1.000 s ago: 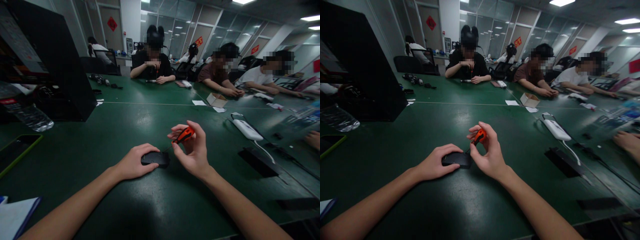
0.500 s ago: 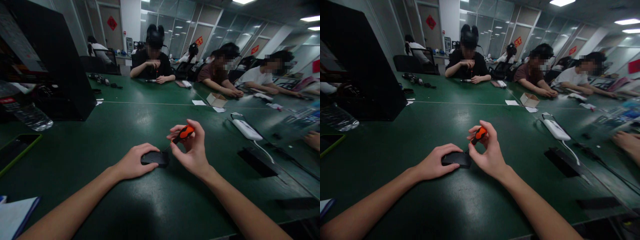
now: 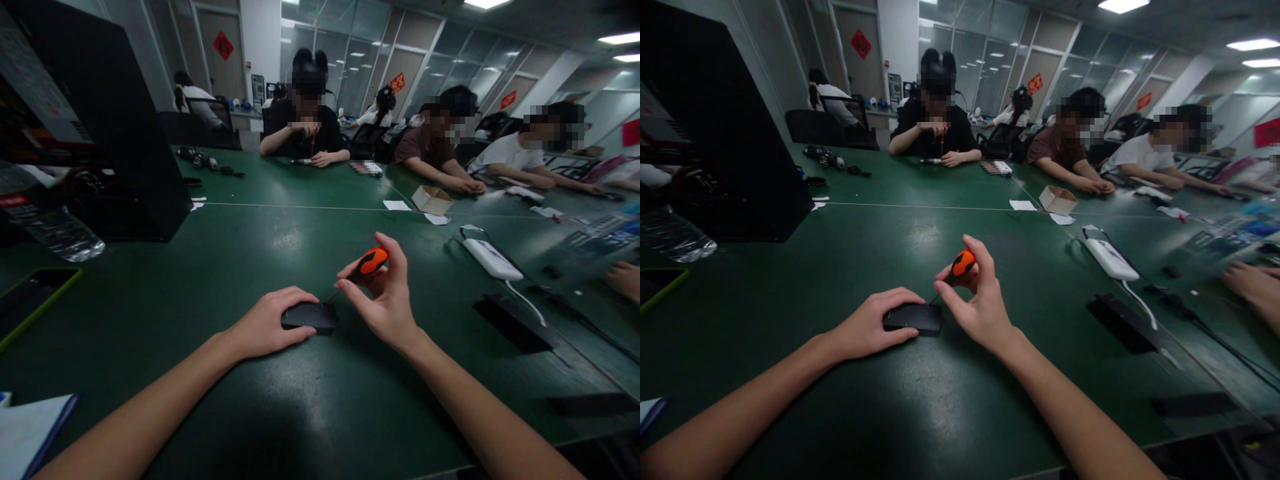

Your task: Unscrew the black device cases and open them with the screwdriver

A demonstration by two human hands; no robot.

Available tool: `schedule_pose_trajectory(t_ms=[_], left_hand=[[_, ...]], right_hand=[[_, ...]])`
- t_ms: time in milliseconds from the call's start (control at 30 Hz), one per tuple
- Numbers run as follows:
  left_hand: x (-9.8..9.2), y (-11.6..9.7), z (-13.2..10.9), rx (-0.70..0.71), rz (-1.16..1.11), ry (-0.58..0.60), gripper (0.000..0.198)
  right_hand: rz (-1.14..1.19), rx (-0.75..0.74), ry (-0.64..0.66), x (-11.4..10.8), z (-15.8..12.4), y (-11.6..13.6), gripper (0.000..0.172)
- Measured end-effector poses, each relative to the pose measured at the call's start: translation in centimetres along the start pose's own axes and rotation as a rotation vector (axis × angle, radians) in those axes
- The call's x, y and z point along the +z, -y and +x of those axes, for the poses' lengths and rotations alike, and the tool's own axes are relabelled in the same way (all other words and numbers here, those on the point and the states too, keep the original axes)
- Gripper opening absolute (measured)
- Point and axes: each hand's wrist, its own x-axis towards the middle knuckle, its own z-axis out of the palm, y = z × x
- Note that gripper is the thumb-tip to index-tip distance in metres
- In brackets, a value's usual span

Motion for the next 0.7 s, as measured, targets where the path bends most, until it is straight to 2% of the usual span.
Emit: schedule_pose_trajectory(t_ms=[367,700], left_hand=[[-0.1,0.2,0.0,0.013,-0.013,0.024,0.043],[0.0,0.2,-0.1,0.011,-0.018,0.014,0.041]], right_hand=[[0.002,-0.016,-0.057,0.3,-0.1,-0.3,0.073],[0.216,-0.039,-0.040,1.2,-0.6,2.4,0.070]])
